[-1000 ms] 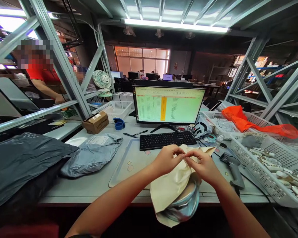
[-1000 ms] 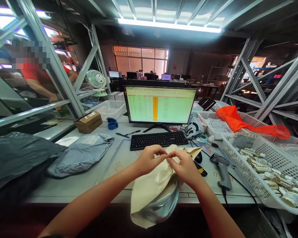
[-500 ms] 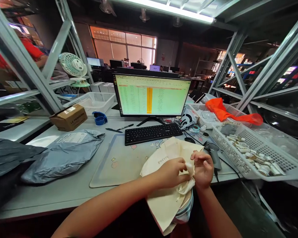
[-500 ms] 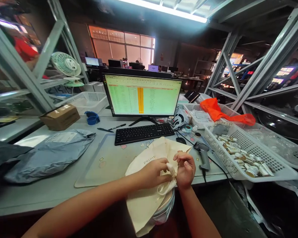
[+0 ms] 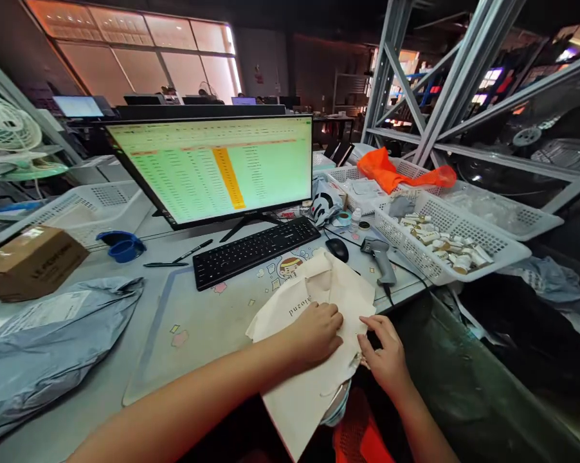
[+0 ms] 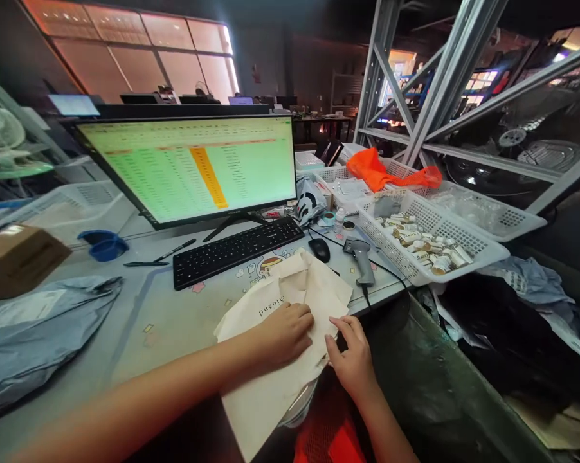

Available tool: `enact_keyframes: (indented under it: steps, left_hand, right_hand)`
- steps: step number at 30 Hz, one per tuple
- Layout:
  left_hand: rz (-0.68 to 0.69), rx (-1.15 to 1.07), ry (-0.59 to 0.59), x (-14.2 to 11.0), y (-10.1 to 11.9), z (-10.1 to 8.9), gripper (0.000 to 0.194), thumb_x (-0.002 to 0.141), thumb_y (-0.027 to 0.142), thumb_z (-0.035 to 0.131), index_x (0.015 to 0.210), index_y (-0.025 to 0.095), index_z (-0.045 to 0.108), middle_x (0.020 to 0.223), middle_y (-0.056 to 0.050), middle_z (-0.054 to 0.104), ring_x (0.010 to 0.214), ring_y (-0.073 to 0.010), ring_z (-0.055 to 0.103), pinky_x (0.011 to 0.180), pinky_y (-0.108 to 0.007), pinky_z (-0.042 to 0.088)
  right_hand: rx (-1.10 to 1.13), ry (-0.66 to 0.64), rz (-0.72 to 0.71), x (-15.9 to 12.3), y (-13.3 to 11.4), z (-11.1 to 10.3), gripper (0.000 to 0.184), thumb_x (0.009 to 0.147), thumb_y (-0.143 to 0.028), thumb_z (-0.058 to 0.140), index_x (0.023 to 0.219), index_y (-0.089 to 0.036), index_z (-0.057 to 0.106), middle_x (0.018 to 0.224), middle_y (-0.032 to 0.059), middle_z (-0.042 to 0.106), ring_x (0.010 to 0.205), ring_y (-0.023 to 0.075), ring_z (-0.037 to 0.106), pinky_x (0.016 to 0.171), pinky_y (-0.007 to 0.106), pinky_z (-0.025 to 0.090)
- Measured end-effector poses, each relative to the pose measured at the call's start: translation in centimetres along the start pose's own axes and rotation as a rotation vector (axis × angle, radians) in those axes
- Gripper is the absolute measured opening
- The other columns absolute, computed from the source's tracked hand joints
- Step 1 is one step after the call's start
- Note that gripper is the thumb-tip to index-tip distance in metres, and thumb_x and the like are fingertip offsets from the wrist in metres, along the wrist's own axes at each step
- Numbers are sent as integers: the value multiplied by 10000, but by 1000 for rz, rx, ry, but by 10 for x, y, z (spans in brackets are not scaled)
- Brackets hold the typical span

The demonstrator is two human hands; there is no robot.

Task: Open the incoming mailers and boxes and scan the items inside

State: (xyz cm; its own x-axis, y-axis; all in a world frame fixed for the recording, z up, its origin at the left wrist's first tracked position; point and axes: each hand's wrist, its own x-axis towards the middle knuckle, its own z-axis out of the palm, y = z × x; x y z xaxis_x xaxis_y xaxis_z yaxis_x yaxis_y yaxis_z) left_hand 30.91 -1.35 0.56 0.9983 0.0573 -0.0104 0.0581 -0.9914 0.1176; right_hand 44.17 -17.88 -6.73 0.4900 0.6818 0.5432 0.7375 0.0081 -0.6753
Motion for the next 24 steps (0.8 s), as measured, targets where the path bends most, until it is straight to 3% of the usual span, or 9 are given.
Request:
enact_keyframes:
  steps: [3,8,11,14,20,24]
  left_hand:
    - [59,-1,10,-10,-14,-7,335,898,445,638,1092,173,612,1157,-110,638,1078,-278,594,952,-421,441]
    - [16,5,-16,-26,-45,-19,305,889,373,645,1123,179,630,1167,-110,644,1107,-281,592,993,-428,400]
    - [-47,-2,-65,-26,-50,-26,258,891,354,632,1075,176,658,1135,-112,653,1036,-276,625,921,-409,435]
    - [-64,-43,-124,-17,-40,-33,196,933,319,568,1014,188,688,1044,-89,675,909,-237,652,800,-356,456]
    - [60,-75,-165,3,-20,-32,107,893,279,636,915,215,719,890,-44,690,806,-208,651,745,-324,447]
    - [118,-103,-112,-1,-23,-29,153,938,324,601,937,219,712,920,-39,678,802,-180,639,748,-304,434]
  right_hand:
    - [94,-55,63,-14,-1,0,183,968,-296,554,1114,-244,652,1088,72,578,990,228,607,861,368,528]
    - [270,-320,128,-28,-15,12,298,886,-251,645,1183,-252,619,1117,52,644,1033,228,616,917,357,511]
    - [328,-291,231,-29,-17,28,256,904,-281,633,1157,-240,635,1099,55,681,1019,238,629,912,370,501]
    - [396,-255,324,-26,-16,43,228,910,-373,643,1079,-221,666,1018,55,705,931,240,640,838,360,498]
    - [578,-217,548,-15,-14,59,409,842,-571,693,907,-168,708,810,67,704,731,226,606,681,338,457]
    - [712,-207,577,-9,-15,60,476,845,-645,663,827,-170,664,729,49,674,684,205,585,654,325,463]
